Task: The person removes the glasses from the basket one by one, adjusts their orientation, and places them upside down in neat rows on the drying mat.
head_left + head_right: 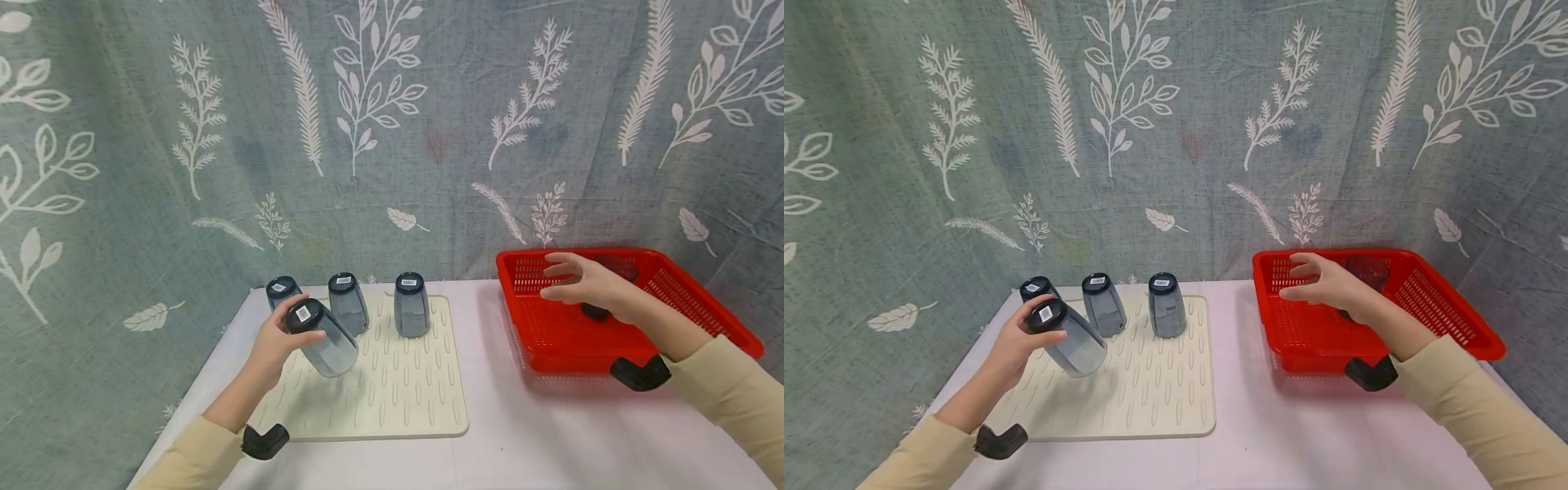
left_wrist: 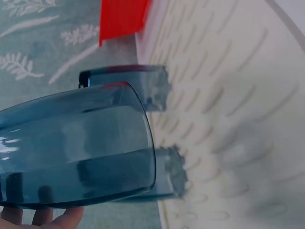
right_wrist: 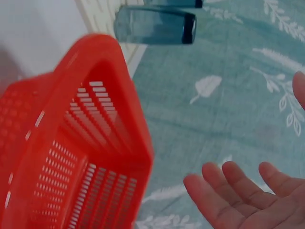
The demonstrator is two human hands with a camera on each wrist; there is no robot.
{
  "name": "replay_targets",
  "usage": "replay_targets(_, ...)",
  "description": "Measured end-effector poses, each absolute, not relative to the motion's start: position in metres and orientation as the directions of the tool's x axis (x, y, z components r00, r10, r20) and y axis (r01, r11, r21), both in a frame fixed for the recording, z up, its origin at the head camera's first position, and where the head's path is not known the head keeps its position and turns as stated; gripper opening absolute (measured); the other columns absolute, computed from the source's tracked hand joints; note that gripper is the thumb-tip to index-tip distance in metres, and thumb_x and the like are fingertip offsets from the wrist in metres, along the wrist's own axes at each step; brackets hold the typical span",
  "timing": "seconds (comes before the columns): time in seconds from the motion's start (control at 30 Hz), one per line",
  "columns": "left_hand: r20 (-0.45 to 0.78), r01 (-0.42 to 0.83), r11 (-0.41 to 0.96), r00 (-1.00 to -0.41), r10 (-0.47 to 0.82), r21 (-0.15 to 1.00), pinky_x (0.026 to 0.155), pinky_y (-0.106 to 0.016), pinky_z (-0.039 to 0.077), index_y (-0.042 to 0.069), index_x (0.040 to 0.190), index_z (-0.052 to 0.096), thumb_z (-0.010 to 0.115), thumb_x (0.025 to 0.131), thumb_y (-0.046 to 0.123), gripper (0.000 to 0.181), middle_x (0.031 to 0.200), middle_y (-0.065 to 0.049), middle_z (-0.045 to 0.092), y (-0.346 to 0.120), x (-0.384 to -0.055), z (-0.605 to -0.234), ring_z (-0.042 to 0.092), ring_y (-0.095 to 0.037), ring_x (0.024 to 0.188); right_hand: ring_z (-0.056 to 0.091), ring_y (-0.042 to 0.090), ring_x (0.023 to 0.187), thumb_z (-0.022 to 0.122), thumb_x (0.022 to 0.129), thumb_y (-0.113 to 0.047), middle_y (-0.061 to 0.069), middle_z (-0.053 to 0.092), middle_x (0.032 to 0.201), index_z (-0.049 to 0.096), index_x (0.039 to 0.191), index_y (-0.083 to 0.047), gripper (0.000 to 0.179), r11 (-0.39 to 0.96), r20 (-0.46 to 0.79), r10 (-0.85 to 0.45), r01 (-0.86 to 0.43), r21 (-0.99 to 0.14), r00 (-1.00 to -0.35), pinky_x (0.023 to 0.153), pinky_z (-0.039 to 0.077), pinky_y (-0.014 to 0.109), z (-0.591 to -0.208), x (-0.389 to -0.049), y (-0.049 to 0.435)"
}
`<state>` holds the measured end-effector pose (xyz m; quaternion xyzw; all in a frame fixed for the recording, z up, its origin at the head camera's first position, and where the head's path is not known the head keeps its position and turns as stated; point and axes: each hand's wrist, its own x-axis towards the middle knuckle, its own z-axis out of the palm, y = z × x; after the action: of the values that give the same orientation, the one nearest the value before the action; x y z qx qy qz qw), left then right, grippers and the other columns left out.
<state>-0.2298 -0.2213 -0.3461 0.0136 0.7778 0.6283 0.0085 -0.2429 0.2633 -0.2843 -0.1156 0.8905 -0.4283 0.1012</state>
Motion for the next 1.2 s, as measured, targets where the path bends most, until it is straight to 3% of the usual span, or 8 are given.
replay_targets(0.17,-0.018,-0.015,0.254,-1.000,0.008,0.967,0.106,-0.051,0.027,0.016,0.145,0.024,0.073,0.076,0.011,0.085,0.143,-0.017,0.032,-0.231,-0.231,-0.350,0.034,-0.032,0.129,0.035,0.043,0.123,0.061,0.086,-0.036,0.026,0.034,0.138,0.015,0.145,-0.003,0.082,0.652,-0.081,-0.258,-0.112,-0.749,-0.963,0.094,0.036,0.060,-0.280,-0.249,0.274)
replay_targets(0.4,-0.051,-0.058,0.305,-0.998,-0.033,0.951,0.107,-0.053,0.024,0.015,0.145,0.023,0.073,0.076,0.013,0.086,0.144,-0.018,0.029,-0.246,-0.233,-0.354,0.031,-0.034,0.130,0.028,0.048,0.124,0.061,0.085,-0.041,0.032,0.027,0.139,0.009,0.144,0.003,0.090,0.729,-0.092,-0.175,-0.066,-0.682,-0.980,0.095,0.033,0.063,-0.277,-0.262,0.292)
replay_targets(0.77,-0.070,-0.103,0.346,-0.992,-0.105,0.933,0.108,-0.056,0.019,0.013,0.146,0.020,0.074,0.075,0.014,0.089,0.147,-0.019,0.024,-0.270,-0.229,-0.363,0.025,-0.037,0.134,0.026,0.051,0.123,0.061,0.085,-0.044,0.035,0.017,0.141,0.000,0.145,0.002,0.097,0.741,-0.098,-0.096,-0.005,-0.671,-0.991,0.094,0.031,0.064,-0.273,-0.273,0.313)
replay_targets(1.2,-0.088,-0.121,0.394,-0.991,-0.101,0.911,0.107,-0.056,0.021,0.010,0.146,0.018,0.074,0.076,0.015,0.089,0.146,-0.023,0.023,-0.294,-0.222,-0.376,0.023,-0.039,0.133,0.024,0.052,0.124,0.057,0.087,-0.045,0.037,0.013,0.141,-0.003,0.144,0.003,0.096,0.721,-0.095,-0.052,0.028,-0.693,-0.994,0.096,0.030,0.063,-0.270,-0.281,0.333)
